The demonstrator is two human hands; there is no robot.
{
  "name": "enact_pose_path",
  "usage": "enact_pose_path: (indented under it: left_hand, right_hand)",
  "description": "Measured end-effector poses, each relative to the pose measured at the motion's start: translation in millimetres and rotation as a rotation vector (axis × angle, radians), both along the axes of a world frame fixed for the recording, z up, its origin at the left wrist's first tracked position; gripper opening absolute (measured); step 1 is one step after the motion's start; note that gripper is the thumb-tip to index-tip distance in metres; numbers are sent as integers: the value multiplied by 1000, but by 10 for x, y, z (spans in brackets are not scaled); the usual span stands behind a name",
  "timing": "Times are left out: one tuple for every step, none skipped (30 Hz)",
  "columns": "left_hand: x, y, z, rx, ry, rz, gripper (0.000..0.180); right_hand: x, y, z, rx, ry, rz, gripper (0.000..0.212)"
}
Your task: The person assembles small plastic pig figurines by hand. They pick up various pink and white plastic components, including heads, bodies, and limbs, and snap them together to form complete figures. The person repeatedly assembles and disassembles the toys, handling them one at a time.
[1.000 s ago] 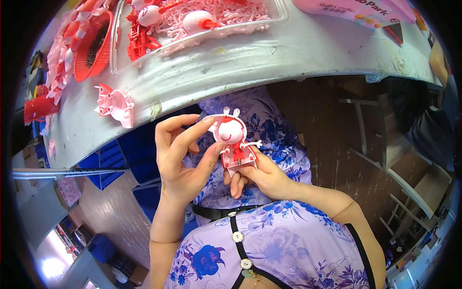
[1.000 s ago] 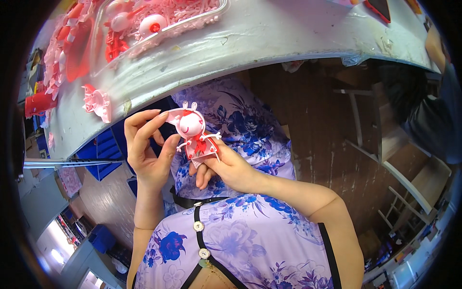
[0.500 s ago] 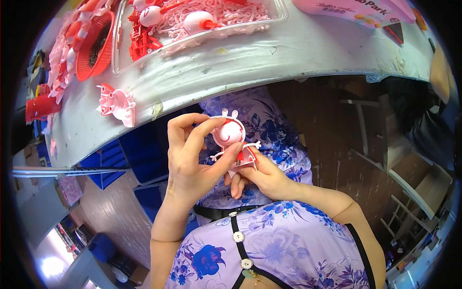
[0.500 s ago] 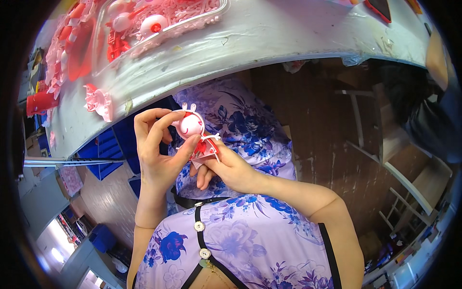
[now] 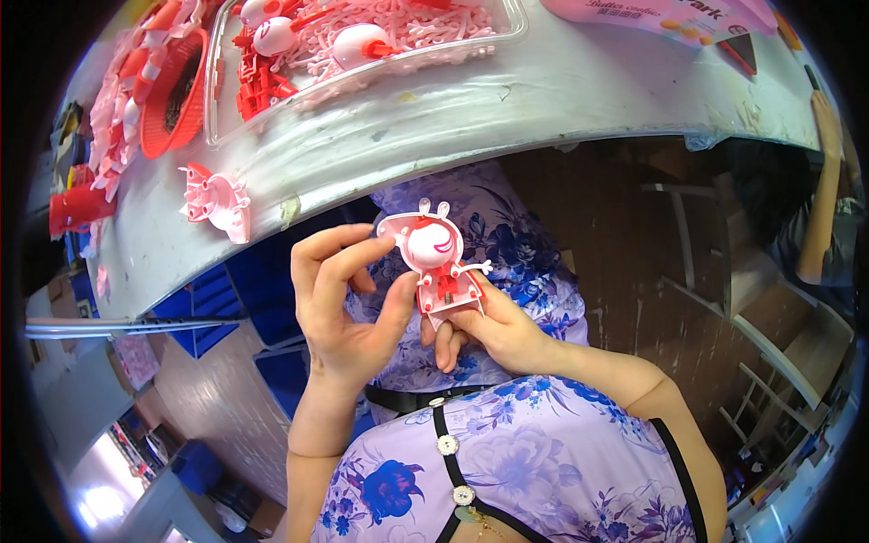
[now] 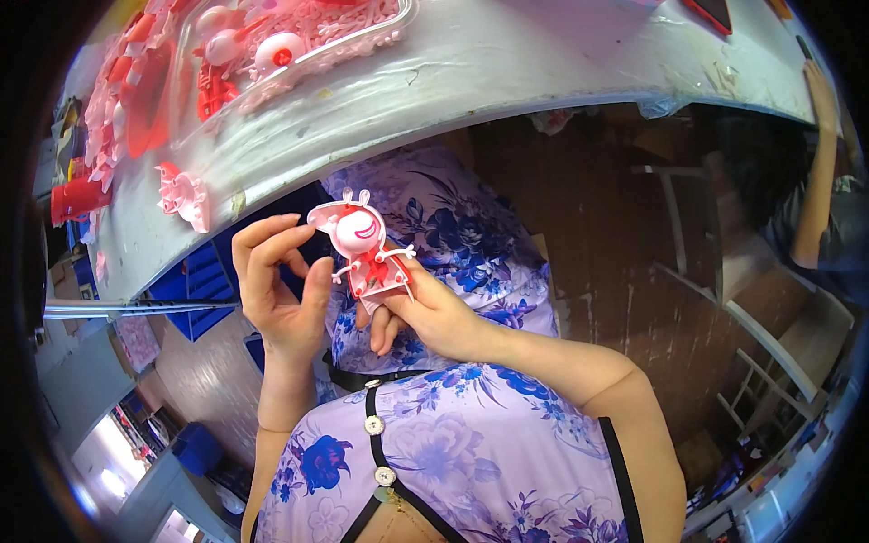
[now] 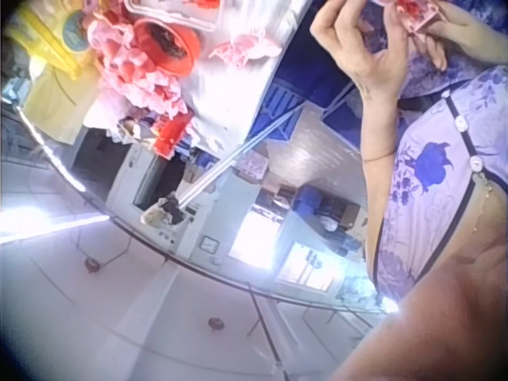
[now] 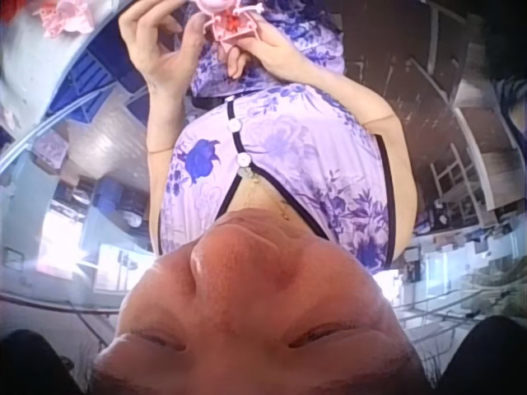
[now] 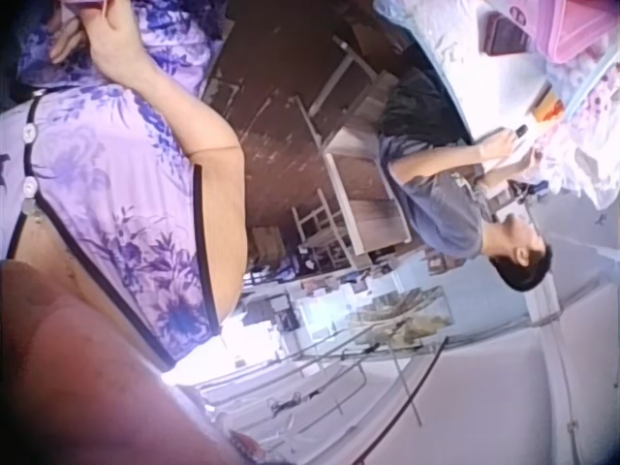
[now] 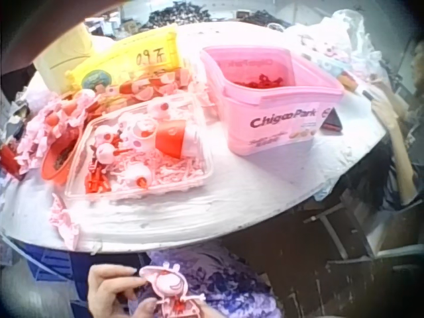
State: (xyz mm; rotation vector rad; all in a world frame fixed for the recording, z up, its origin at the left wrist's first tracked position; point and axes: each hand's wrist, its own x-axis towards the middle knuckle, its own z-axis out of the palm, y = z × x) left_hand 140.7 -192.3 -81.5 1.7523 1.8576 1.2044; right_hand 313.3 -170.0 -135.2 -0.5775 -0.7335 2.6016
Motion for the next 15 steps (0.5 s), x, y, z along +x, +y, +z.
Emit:
enact_pose_path:
  left_hand:
    - [-20, -25, -26, 19, -40, -12, 37]
    - [-26, -44, -35, 37, -80, -24, 37]
    - [-17, -65, -26, 43, -60, -41, 34]
    - [-1, -75, -11, 28, -37, -53, 31]
    - [16, -86, -14, 18, -31, -64, 29]
    - [33, -98, -17, 8, -25, -73, 28]
    - [46, -108, -6, -11, -34, -94, 30]
    - [59, -120, 18, -24, -30, -112, 31]
    - [73, -129, 46, -35, -28, -131, 31]
    - [80, -138, 61, -47, -25, -151, 32]
    - [79, -144, 60, -62, -26, -161, 34]
    - [86, -143, 48, -57, -14, -154, 33]
    - [101, -139, 29, -52, -1, -147, 32]
    - [114, -136, 8, -47, 11, -139, 31]
    - [122, -139, -17, -39, 25, -140, 30]
  right_hand:
    - [1, -3, -3, -10, -3, 0, 23]
    - [5, -3, -6, -15, -1, -1, 24]
    - [6, -3, -11, -20, 3, 2, 24]
    - [7, -3, -13, -25, 6, 4, 25]
    - [11, -2, -4, -31, 1, -1, 25]
    - [17, 0, 12, -36, -4, -4, 26]
    - [18, 0, 21, -42, -9, -7, 26]
    - [16, -5, 10, -39, 3, -3, 27]
    - [16, -12, -10, -35, 13, -2, 28]
    - [16, -18, -25, -32, 23, 0, 28]
    - [16, -23, -27, -35, 11, -2, 28]
    - [15, -32, -28, -39, -1, -5, 28]
    - [13, -37, -30, -43, -12, -8, 28]
    - [15, -35, -35, -30, -10, 1, 28]
    - [16, -30, -38, -18, -6, 12, 28]
